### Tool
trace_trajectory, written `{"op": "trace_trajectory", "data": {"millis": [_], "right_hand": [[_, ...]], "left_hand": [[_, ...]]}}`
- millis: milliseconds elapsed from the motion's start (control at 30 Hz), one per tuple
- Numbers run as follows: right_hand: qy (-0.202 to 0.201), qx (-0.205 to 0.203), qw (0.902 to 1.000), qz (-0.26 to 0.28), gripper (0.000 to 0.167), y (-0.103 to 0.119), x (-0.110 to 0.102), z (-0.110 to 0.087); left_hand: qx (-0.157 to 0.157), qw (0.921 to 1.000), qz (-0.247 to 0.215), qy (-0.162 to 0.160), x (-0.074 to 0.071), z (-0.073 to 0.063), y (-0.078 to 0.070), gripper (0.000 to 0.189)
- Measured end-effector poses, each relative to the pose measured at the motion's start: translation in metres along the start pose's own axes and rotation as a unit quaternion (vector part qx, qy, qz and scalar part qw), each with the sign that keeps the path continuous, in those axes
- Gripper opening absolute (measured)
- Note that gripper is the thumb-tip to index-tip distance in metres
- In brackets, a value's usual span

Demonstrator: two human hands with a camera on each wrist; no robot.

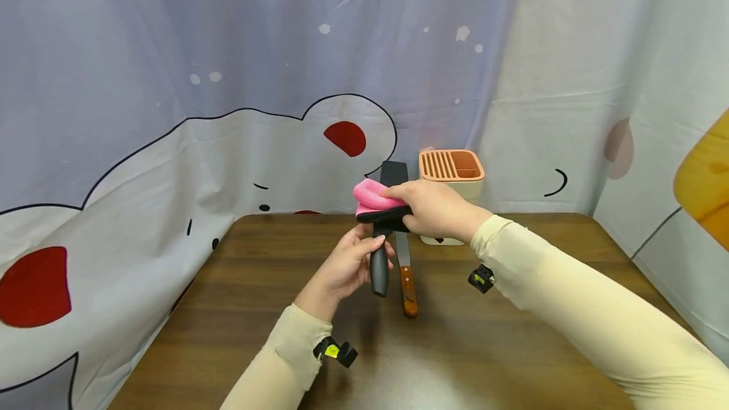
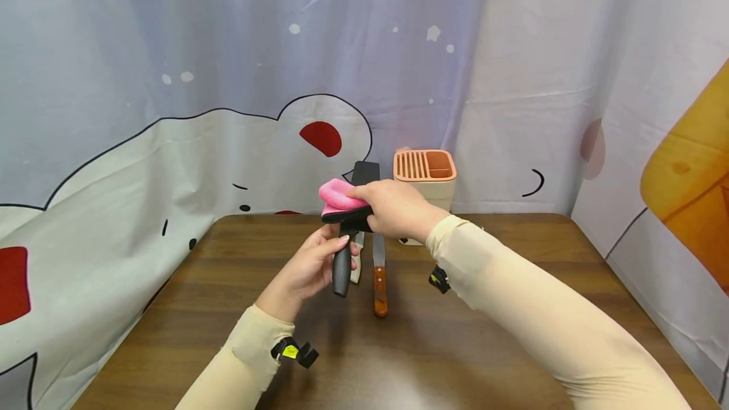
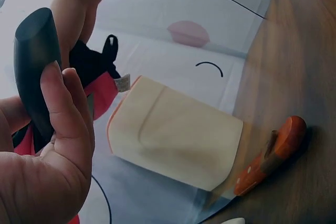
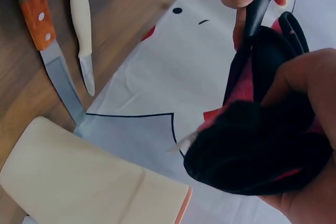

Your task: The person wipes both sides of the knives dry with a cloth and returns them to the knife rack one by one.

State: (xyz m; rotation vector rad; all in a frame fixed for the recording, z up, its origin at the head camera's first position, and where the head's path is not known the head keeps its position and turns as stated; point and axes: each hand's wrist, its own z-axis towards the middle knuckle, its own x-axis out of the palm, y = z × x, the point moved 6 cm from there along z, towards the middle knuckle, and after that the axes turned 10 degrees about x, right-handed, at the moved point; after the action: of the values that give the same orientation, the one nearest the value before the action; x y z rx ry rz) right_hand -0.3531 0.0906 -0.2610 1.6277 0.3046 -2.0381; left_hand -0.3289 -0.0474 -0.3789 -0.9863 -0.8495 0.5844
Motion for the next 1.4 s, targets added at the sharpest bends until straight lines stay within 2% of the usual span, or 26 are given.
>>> {"op": "trace_trajectory", "data": {"millis": [100,200,333,500,633,833,967,1133,1267,1400], "right_hand": [[0.011,-0.007,0.9999,-0.005,0.06,0.0,0.0,-0.004],[0.001,-0.034,0.9992,-0.021,0.062,0.001,0.0,-0.007],[-0.036,-0.078,0.9947,-0.056,0.063,0.002,0.001,-0.011],[-0.077,-0.104,0.9868,-0.098,0.069,0.002,0.005,-0.014],[-0.11,-0.119,0.9817,-0.1,0.06,0.003,0.006,-0.017],[-0.126,-0.114,0.9818,-0.084,0.052,-0.001,0.01,-0.02],[-0.109,-0.097,0.9876,-0.057,0.056,-0.006,0.011,-0.018],[-0.087,-0.065,0.994,0.005,0.055,-0.014,0.006,-0.015],[-0.11,-0.051,0.9915,0.048,0.05,-0.019,-0.004,-0.019],[-0.14,-0.062,0.9846,0.084,0.052,-0.018,-0.008,-0.029]], "left_hand": [[0.0,1.0,-0.003,-0.002,-0.001,0.0,0.0,0.04],[0.0,1.0,-0.008,-0.005,0.0,0.001,0.0,0.033],[0.0,0.9999,-0.012,-0.011,0.0,0.001,0.0,0.026],[-0.007,0.9998,-0.012,-0.013,0.0,0.001,0.001,0.024],[-0.016,0.9997,-0.015,-0.011,0.0,0.001,0.003,0.023],[-0.029,0.9992,-0.025,-0.01,0.001,0.0,0.007,0.026],[-0.036,0.9987,-0.036,-0.007,0.002,-0.001,0.01,0.033],[-0.042,0.9979,-0.05,-0.001,0.003,-0.002,0.013,0.042],[-0.044,0.9975,-0.052,-0.02,0.002,-0.001,0.014,0.045],[-0.043,0.9966,-0.05,-0.049,-0.002,0.001,0.014,0.041]]}}
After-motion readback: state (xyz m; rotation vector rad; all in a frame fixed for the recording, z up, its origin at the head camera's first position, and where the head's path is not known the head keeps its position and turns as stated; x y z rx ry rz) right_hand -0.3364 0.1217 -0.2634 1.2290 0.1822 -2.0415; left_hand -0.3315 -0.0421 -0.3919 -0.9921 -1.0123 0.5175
